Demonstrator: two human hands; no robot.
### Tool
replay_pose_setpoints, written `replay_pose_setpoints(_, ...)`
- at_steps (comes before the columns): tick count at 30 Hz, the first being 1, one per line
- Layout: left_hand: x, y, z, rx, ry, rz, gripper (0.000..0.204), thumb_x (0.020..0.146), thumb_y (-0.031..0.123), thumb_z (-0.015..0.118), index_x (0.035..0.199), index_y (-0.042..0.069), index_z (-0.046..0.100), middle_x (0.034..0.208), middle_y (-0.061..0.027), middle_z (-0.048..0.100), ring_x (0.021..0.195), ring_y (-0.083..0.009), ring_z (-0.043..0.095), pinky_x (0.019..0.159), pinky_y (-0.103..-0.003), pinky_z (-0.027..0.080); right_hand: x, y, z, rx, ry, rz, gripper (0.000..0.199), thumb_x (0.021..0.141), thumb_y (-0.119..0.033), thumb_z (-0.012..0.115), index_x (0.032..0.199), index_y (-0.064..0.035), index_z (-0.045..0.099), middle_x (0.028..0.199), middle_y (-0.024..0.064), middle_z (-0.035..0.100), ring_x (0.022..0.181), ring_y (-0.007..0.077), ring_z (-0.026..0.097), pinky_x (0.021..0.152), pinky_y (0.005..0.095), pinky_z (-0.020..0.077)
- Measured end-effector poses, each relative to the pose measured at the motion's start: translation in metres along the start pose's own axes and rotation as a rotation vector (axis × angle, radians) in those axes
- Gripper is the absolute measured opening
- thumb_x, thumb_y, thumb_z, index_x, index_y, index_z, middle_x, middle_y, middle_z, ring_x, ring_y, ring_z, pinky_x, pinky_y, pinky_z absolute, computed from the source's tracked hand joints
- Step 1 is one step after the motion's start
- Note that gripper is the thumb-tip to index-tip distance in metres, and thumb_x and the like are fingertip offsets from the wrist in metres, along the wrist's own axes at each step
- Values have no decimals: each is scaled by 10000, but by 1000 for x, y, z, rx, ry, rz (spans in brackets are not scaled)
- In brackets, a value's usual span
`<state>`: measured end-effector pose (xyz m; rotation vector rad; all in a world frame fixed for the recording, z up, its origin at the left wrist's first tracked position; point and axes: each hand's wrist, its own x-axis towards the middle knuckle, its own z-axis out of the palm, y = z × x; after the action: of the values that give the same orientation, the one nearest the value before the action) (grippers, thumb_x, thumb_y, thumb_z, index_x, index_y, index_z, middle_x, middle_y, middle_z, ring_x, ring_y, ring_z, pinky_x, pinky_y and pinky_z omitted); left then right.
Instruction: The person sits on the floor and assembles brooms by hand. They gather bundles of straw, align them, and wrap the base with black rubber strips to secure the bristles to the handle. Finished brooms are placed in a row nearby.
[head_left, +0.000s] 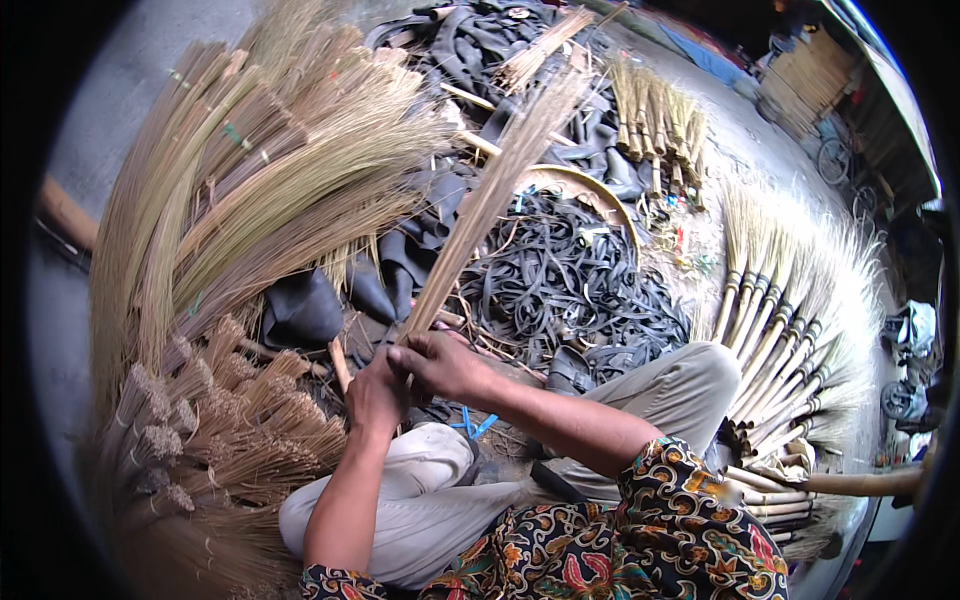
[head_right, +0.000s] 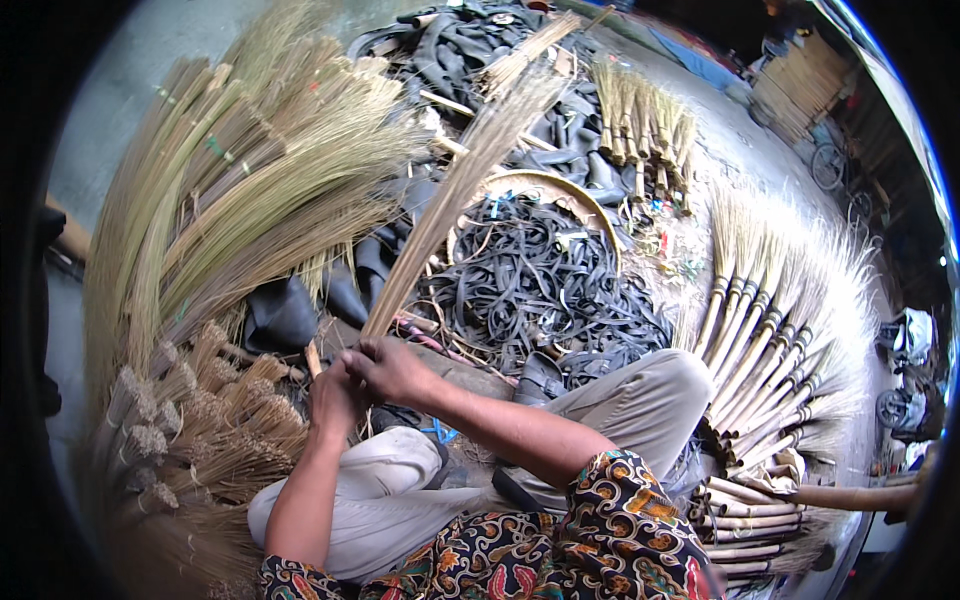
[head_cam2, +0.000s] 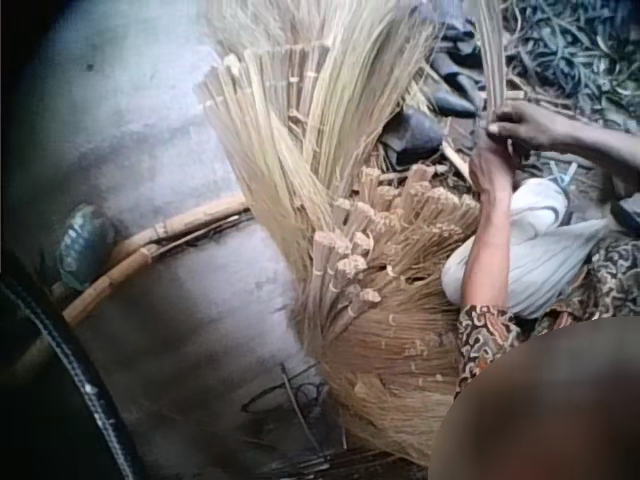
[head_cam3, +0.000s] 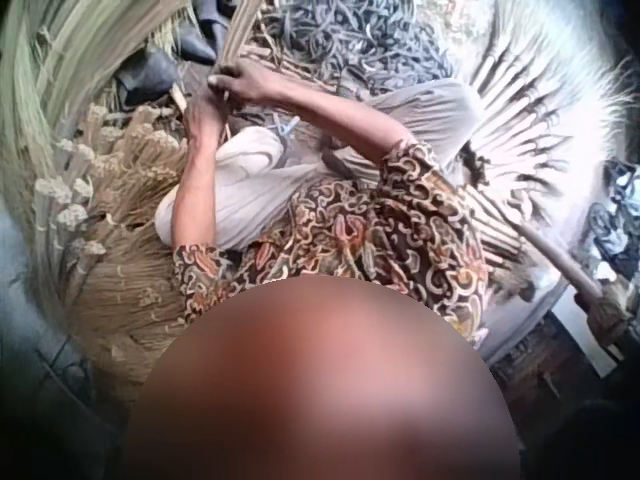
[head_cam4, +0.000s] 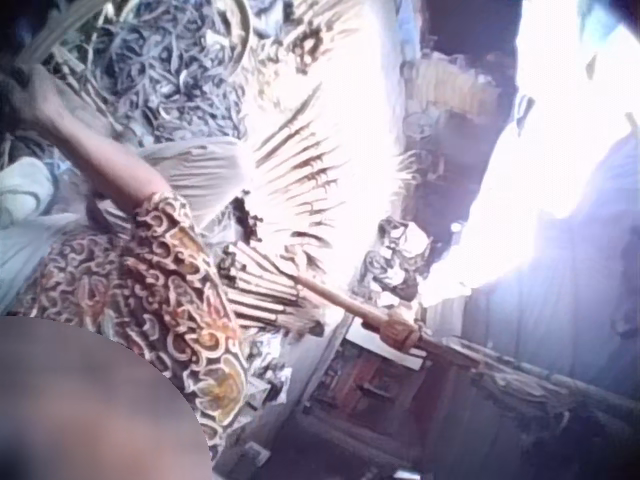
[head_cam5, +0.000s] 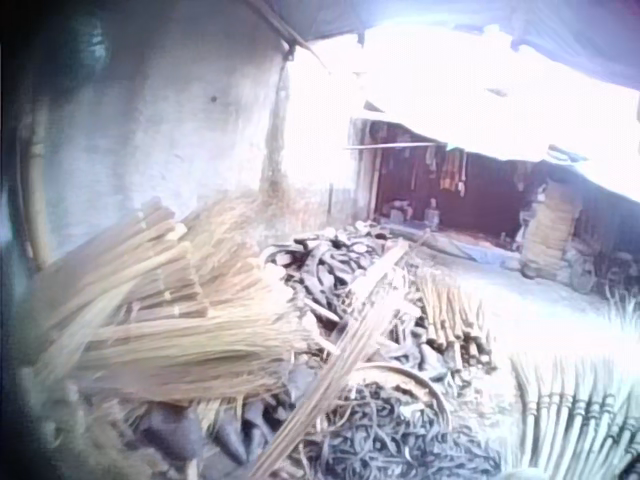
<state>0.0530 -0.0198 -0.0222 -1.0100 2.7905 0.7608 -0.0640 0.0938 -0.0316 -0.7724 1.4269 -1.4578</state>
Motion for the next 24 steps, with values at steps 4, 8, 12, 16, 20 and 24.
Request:
replay_pose_setpoints(4, 5, -5, 9, 20, 58, -93, 389, 883, 266, 766, 1186, 74, 615, 965, -254, 733, 972, -483, 693, 826, -558, 543, -23, -3, 4, -174, 35, 96, 296, 1081, -264, 548, 1030, 12, 643, 863, 132, 682, 745, 190, 642, 673, 400, 511)
replay_pose_setpoints(8, 17, -20, 9, -68, -7, 55, 417, 853, 270, 772, 1142, 5, 631, 898, -269, 726, 921, -452, 712, 775, -496, 555, -47, -10, 12, -466, -158, -175, 318, 1075, -289, 525, 1000, 2, 632, 926, 247, 656, 896, 452, 629, 822, 484, 499)
replay_pose_setpoints(12, 25, -30, 5, -386, -234, -11, 416, 902, 382, 776, 1048, 11, 658, 760, -133, 702, 742, -241, 709, 662, -376, 543, -49, -15, -7, -294, 36, -29, 322, 1083, -277, 517, 1057, 24, 628, 894, 169, 667, 803, 260, 608, 762, 426, 485)
replay_pose_setpoints(16, 21, -27, 4, -692, -269, -63, 457, 966, 497, 708, 996, 41, 687, 709, -16, 622, 619, -87, 607, 574, -257, 485, -57, -26, -27, -218, -40, 9, 355, 1097, -321, 501, 1040, 11, 613, 807, 156, 616, 733, 256, 524, 724, 394, 473)
replay_pose_setpoints(20, 15, -16, -13, -723, -210, -103, 519, 979, 530, 680, 1033, 15, 712, 728, -27, 645, 590, -96, 598, 554, -271, 477, -94, -34, -35, -378, -112, -268, 410, 1124, -392, 458, 950, -32, 548, 736, 64, 460, 688, 167, 454, 641, 387, 428)
replay_pose_setpoints(24, 4, 8, -41, -974, -215, 41, 570, 980, 529, 683, 1108, -26, 703, 791, -76, 686, 636, -101, 614, 612, -240, 493, -103, -36, -69, -510, -148, -153, 343, 1107, -358, 483, 1033, -40, 589, 926, 204, 600, 846, 386, 594, 782, 455, 481)
